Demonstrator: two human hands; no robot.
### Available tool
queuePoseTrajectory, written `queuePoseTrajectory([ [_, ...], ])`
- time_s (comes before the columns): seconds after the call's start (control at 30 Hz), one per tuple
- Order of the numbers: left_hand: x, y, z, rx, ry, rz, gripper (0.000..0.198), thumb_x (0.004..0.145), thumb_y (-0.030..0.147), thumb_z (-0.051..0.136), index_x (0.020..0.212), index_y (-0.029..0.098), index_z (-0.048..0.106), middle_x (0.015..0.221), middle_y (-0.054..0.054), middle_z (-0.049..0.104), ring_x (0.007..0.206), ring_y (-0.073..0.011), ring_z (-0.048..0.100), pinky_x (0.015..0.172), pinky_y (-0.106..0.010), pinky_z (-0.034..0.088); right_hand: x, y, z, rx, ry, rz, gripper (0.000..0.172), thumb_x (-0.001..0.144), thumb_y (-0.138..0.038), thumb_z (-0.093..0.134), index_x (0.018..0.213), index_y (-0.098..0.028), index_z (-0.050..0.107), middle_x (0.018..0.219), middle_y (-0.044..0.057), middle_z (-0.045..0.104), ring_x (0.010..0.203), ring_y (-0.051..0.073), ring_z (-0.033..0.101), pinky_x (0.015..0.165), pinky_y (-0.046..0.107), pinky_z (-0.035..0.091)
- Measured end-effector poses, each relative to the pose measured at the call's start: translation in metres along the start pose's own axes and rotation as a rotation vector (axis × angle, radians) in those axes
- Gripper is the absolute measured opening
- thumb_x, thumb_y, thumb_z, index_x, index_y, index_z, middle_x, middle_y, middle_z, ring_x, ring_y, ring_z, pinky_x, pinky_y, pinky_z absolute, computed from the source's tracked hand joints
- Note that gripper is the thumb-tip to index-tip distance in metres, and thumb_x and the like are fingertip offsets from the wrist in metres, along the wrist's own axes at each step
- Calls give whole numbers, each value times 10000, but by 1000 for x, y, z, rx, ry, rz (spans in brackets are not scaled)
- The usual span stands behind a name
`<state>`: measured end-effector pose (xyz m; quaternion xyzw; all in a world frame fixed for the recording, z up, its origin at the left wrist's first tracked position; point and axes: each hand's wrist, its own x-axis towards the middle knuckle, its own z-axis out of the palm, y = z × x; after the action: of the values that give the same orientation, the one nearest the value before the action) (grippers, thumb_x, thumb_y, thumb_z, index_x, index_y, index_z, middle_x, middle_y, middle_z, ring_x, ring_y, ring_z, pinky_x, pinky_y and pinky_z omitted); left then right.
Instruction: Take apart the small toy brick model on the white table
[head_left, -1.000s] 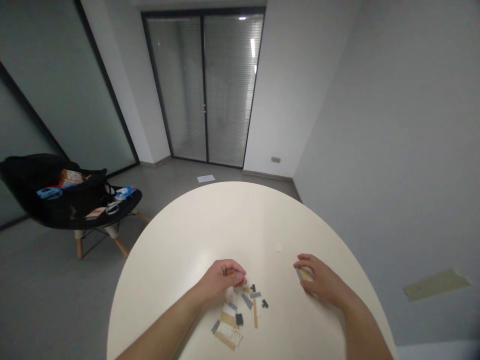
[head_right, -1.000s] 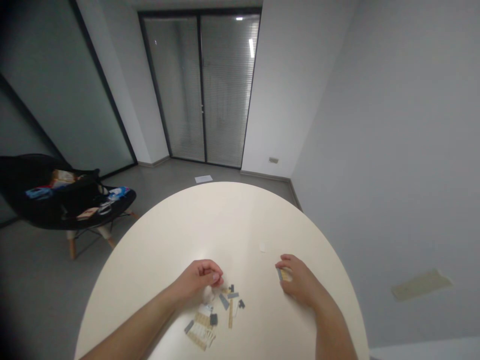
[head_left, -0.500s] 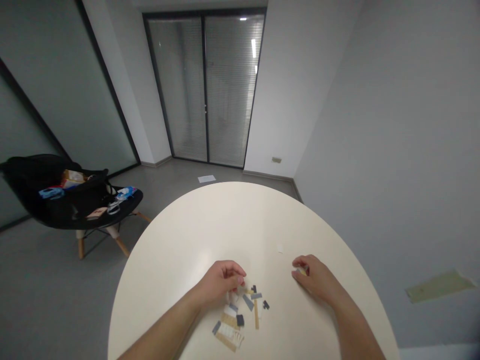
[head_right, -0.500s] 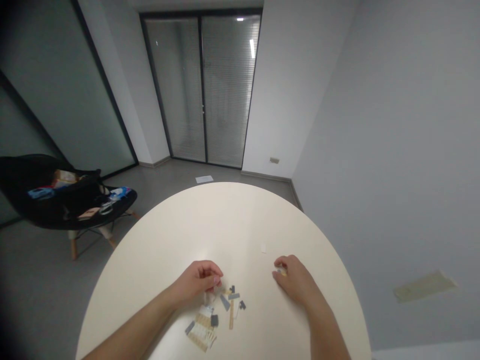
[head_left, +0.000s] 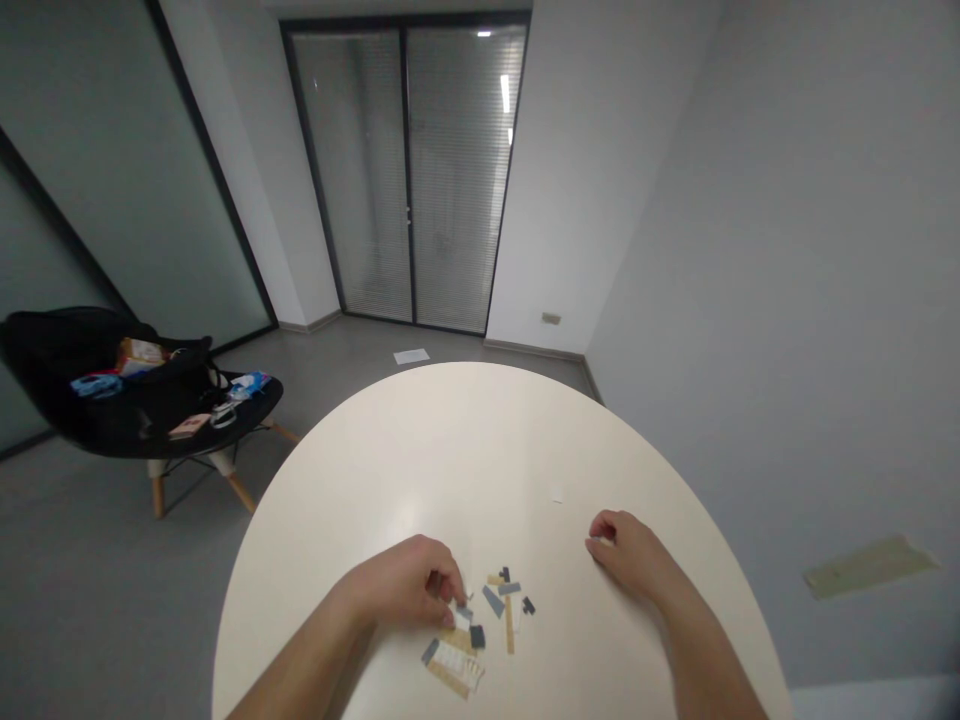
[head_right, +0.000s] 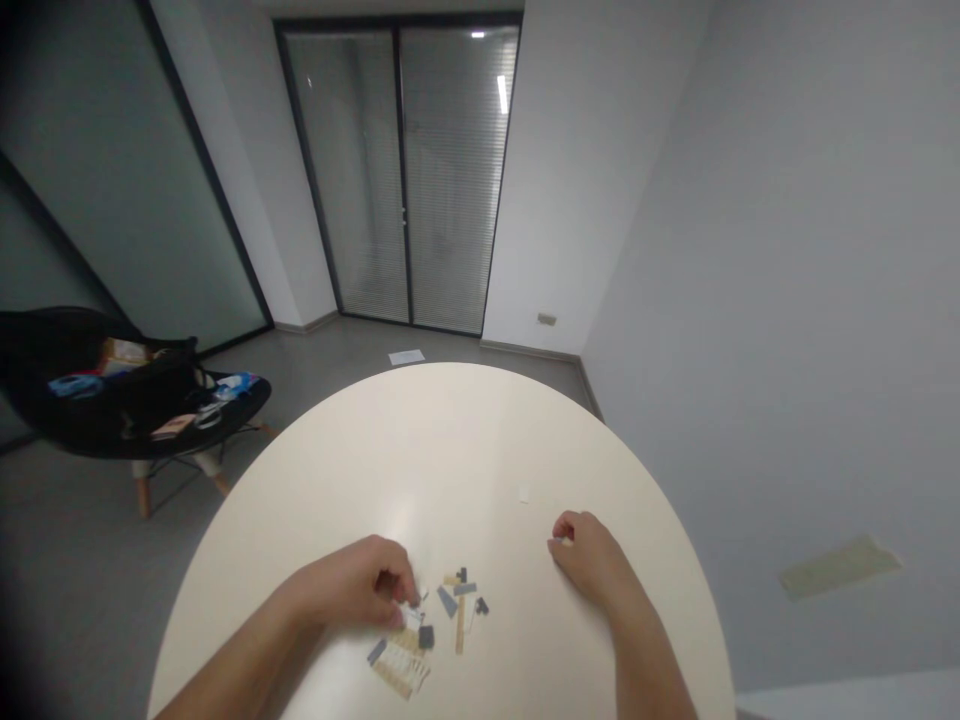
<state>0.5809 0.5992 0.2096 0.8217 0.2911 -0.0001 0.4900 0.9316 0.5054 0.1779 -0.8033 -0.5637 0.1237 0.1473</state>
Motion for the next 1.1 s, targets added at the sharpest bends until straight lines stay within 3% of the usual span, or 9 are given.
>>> queuePoseTrajectory([
  [0.17,1,-1,4,87,19,22,292,619,189,729,906,197,783,713,12,652,625,-129,555,562,-211,374,1,3,-2,39,-14,43,214,812,-387,564,744,-197,635,767,63,674,687,185,583,616,284,378],
  [0.3,2,1,7,120,85,54,247,644,167,679,865,204,782,727,-4,680,630,-147,575,570,-225,374,-1,-2,-7,65,96,85,289,852,-457,493,788,-214,636,694,41,650,629,187,565,592,300,370],
  [0.4,3,4,9,143,110,65,231,668,182,676,869,215,783,730,-8,686,635,-152,583,582,-225,375,-2,-12,-8,91,195,41,267,843,-441,492,808,-224,643,721,38,645,666,196,573,633,313,400],
  [0.5,4,4,11,166,119,96,197,684,187,663,830,230,787,739,-7,693,649,-152,589,592,-223,373,-3,-24,-6,148,209,-55,255,849,-417,488,829,-225,654,724,33,633,675,190,572,656,311,418],
  [0.77,8,1,18,192,197,154,230,634,109,590,742,215,763,729,2,676,658,-138,576,614,-212,386,-13,-63,2,259,140,-296,239,893,-351,496,822,-212,677,717,23,620,650,168,552,642,289,419],
  [1.1,22,-10,27,-161,345,166,138,690,171,638,761,133,751,655,-20,654,585,-116,521,551,-207,377,-35,-113,28,423,-70,-493,150,820,-328,672,881,-211,743,725,20,658,597,122,535,574,243,407],
])
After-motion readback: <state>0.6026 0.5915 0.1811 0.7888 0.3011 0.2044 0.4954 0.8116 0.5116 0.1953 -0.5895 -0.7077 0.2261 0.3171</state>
